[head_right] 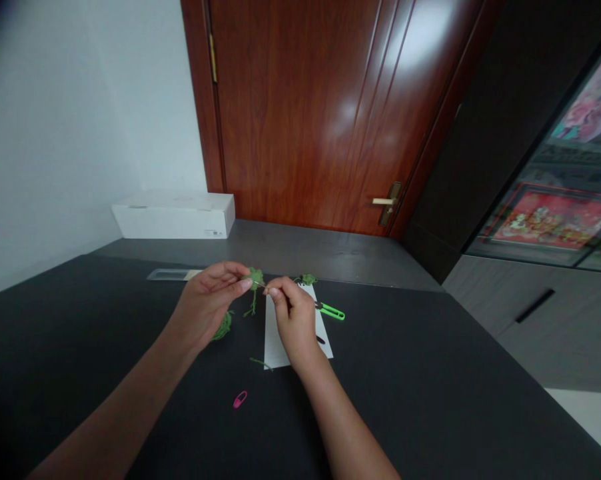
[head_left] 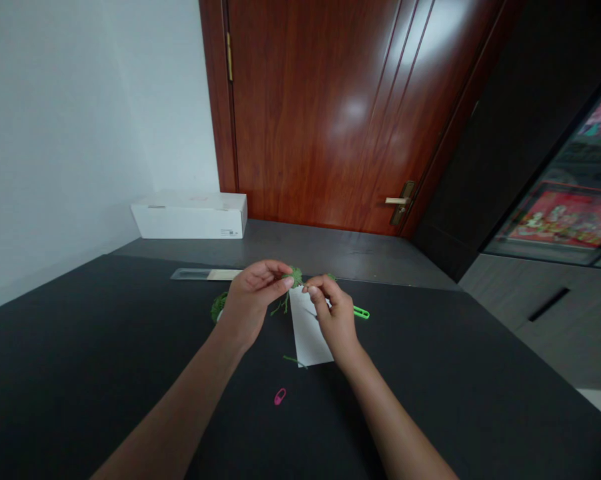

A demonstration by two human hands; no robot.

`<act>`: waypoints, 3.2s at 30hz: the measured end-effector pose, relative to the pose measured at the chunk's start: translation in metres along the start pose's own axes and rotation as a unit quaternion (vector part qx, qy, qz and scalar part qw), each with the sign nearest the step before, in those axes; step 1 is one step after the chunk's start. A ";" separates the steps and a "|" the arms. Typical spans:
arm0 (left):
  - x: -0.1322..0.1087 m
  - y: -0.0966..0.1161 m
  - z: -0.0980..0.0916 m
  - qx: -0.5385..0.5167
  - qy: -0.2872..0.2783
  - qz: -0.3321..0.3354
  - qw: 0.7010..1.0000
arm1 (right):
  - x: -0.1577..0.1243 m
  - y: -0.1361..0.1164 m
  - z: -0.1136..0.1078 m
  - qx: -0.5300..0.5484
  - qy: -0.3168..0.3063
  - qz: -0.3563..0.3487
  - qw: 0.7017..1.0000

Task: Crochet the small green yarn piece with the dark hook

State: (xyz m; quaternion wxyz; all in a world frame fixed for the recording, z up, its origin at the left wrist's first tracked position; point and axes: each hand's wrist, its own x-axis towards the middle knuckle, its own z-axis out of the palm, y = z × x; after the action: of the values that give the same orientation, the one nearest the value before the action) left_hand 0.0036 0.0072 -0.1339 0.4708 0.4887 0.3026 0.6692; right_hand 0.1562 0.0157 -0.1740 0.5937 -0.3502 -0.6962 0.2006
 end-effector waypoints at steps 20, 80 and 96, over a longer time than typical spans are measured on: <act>0.001 -0.006 -0.002 0.028 0.039 0.036 0.998 | -0.004 -0.002 0.005 0.011 -0.023 0.026 0.999; 0.002 0.002 -0.010 0.102 -0.048 0.009 0.994 | 0.003 0.004 0.003 0.273 -0.139 0.190 0.933; 0.000 0.007 -0.006 0.050 -0.047 -0.019 0.997 | 0.003 0.001 -0.004 0.132 -0.068 0.102 0.984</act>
State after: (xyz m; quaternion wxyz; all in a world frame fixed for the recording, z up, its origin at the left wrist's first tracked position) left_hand -0.0039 0.0049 -0.1300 0.4722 0.5364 0.3229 0.6205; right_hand 0.1600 0.0181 -0.1720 0.5623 -0.3240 -0.6627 0.3736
